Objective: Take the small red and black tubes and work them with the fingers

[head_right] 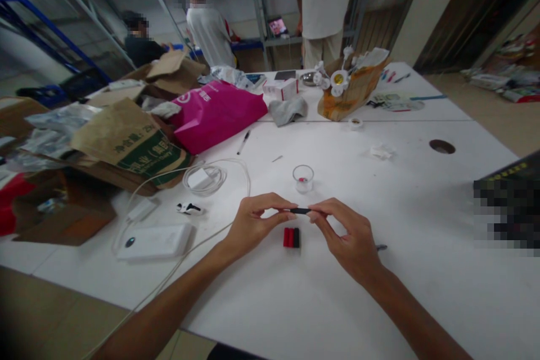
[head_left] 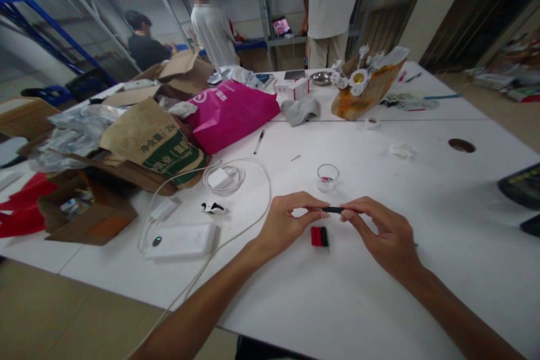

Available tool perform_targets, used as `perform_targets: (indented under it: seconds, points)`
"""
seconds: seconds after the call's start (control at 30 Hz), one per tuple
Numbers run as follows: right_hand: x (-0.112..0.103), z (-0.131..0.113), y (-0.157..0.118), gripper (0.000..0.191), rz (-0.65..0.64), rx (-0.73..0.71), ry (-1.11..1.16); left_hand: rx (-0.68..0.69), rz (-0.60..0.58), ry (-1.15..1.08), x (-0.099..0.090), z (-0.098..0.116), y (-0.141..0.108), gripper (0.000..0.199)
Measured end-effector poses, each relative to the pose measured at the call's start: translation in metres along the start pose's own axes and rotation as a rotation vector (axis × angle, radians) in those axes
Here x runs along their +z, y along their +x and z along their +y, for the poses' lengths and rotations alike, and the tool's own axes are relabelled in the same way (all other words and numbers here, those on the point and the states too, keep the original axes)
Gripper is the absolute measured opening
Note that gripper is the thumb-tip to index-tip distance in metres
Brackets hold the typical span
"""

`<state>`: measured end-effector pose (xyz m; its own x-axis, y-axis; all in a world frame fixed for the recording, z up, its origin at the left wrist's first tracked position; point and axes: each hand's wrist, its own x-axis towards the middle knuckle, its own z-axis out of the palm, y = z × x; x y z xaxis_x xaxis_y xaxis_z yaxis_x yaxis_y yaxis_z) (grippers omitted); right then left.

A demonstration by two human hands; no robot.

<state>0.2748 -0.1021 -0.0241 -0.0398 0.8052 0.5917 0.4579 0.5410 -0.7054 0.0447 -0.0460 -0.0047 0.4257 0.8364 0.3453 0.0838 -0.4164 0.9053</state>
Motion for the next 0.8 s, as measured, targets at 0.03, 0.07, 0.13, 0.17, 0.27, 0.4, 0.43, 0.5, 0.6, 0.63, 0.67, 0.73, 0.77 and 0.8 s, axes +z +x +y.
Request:
perform_targets:
  seconds: [0.03,0.07,0.13,0.17,0.27,0.4,0.43,0.5,0.6,0.63,0.67,0.73,0.77,0.8]
  points:
    - [-0.0001,-0.0012,0.0009,0.009,0.0,0.005,0.003,0.036,0.004,0.016,0.0003,-0.0003,-0.0006,0.013]
    - [-0.0003,-0.0025,0.0019,0.007,0.0,0.009,0.006,0.074,0.006,0.03,0.0005,-0.0007,-0.0012,0.013]
    - [-0.0005,-0.0049,0.0034,0.007,-0.003,0.02,0.009,0.147,0.01,0.061,0.001,-0.0017,-0.0024,0.014]
    - [-0.0005,-0.0058,0.0038,0.008,-0.006,0.027,0.007,0.182,0.014,0.081,0.0012,-0.0024,-0.003,0.016]
    - [-0.0004,-0.007,0.0035,0.013,-0.008,0.048,-0.01,0.261,0.034,0.127,0.0018,-0.0041,-0.0046,0.019]
    - [0.0002,-0.0048,0.0006,0.015,-0.004,0.077,-0.005,0.234,0.027,0.12,0.0019,-0.0033,-0.0047,0.017]
    - [0.0004,-0.0037,-0.0001,0.014,-0.005,0.084,-0.003,0.204,0.019,0.11,0.0017,-0.0025,-0.0043,0.016]
    - [0.0005,-0.0013,-0.0013,0.01,-0.009,0.087,0.002,0.134,0.008,0.082,0.0013,-0.001,-0.0035,0.016]
    - [0.0004,0.0015,-0.0017,0.007,-0.017,0.056,0.019,0.017,0.0,0.041,0.0007,0.0,-0.0023,0.018]
    - [0.0003,0.002,-0.0017,0.009,-0.016,0.04,0.02,-0.019,-0.002,0.031,0.0006,-0.0001,-0.002,0.019]
    - [0.0001,0.0024,-0.0015,0.012,-0.016,0.025,0.016,-0.051,-0.005,0.023,0.0004,-0.0004,-0.0016,0.019]
    - [-0.0003,0.0027,-0.0014,0.018,-0.019,-0.007,0.005,-0.097,-0.012,0.001,0.0002,-0.0013,-0.001,0.02]
    - [-0.0006,0.0027,-0.0013,0.02,-0.027,-0.02,0.005,-0.108,-0.011,-0.012,0.0,-0.0019,-0.0007,0.02]
    - [-0.0009,0.0027,-0.0012,0.022,-0.037,-0.032,0.01,-0.114,-0.009,-0.023,-0.0001,-0.0023,-0.0004,0.02]
